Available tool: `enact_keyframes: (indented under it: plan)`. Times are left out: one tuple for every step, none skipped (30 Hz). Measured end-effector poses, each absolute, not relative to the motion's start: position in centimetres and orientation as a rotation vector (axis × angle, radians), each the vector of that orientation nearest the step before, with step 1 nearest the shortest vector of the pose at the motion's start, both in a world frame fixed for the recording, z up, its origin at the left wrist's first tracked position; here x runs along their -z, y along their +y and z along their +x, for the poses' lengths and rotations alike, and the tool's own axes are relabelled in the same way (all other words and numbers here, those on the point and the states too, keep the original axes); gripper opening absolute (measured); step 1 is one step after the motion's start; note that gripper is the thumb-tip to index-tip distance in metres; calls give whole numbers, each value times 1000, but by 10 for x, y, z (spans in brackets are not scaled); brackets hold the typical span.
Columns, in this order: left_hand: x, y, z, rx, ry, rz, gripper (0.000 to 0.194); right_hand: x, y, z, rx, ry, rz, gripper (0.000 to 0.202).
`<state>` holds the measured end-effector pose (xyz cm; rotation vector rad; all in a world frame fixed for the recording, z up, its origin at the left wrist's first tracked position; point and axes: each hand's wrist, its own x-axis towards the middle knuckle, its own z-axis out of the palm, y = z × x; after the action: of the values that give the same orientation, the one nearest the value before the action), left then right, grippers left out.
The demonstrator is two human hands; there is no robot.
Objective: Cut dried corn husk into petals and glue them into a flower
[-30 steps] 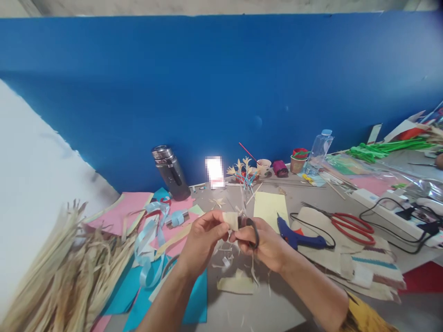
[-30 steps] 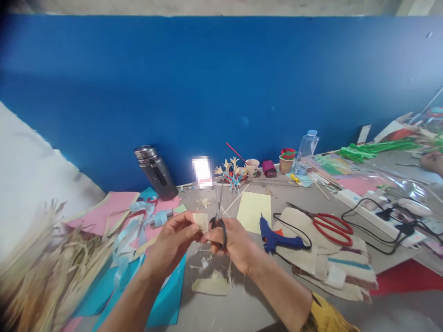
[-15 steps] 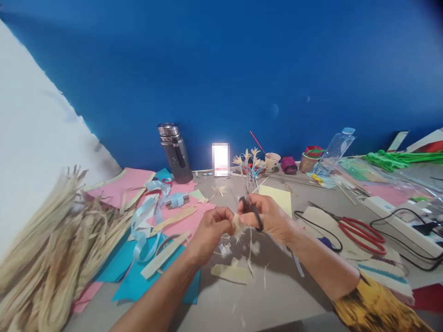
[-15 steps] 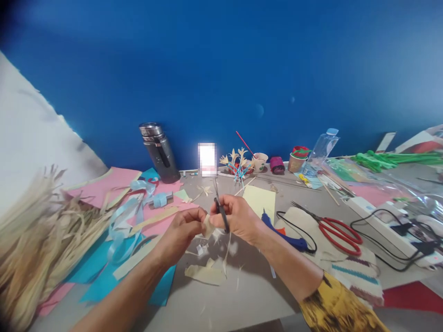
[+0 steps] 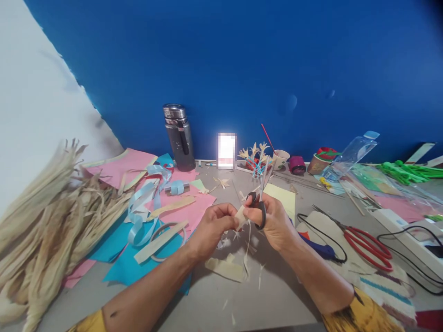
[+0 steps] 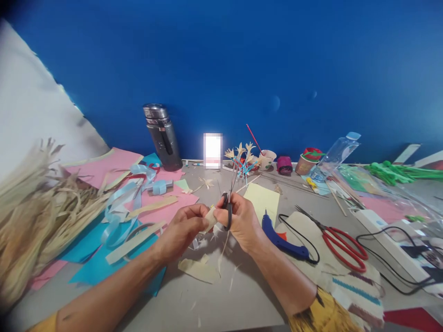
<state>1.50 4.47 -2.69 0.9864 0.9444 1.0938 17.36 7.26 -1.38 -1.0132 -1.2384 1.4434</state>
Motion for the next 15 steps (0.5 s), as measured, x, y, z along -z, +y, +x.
enact_keyframes:
  plan:
    - [28,45,15,-1085,939,988,5,14,72,173,-1451,-1242,-1013,23]
    - [30,46,14,-1075,926,994,4,14,71,173,-1455,-1243,-1012,23]
    - [31,47,14,-1068,913,1003,3,14,70,173,-1461,-1241,-1010,23]
    - [31,47,13,-1061,899,1010,3,14,70,172,-1472,-1237,-1006,23]
    - [32,48,13,-1053,884,1013,3,14,70,172,-1484,-1230,-1004,24]
    - [33,49,12,-1047,872,1011,3,14,71,172,-1493,-1221,-1005,24]
    - [33,49,12,-1044,865,1004,3,15,71,172,-1497,-1213,-1009,24]
    - [33,50,12,-1040,859,995,3,15,72,172,-1492,-1206,-1014,24]
    - [33,51,12,-1040,854,984,4,16,73,173,-1478,-1200,-1020,24]
    - [32,51,13,-1044,846,975,5,17,75,173,-1457,-1193,-1024,24]
    - [32,51,13,-1052,834,963,7,17,76,173,-1432,-1190,-1025,24]
    - [31,51,14,-1066,817,945,8,17,76,173,-1403,-1187,-1024,25]
    - [30,51,14,-1086,799,922,9,17,77,172,-1375,-1186,-1025,25]
    - [29,50,15,-1110,785,898,9,16,77,172,-1349,-1188,-1029,25]
    - [28,50,16,-1136,786,872,10,16,78,171,-1322,-1190,-1042,24]
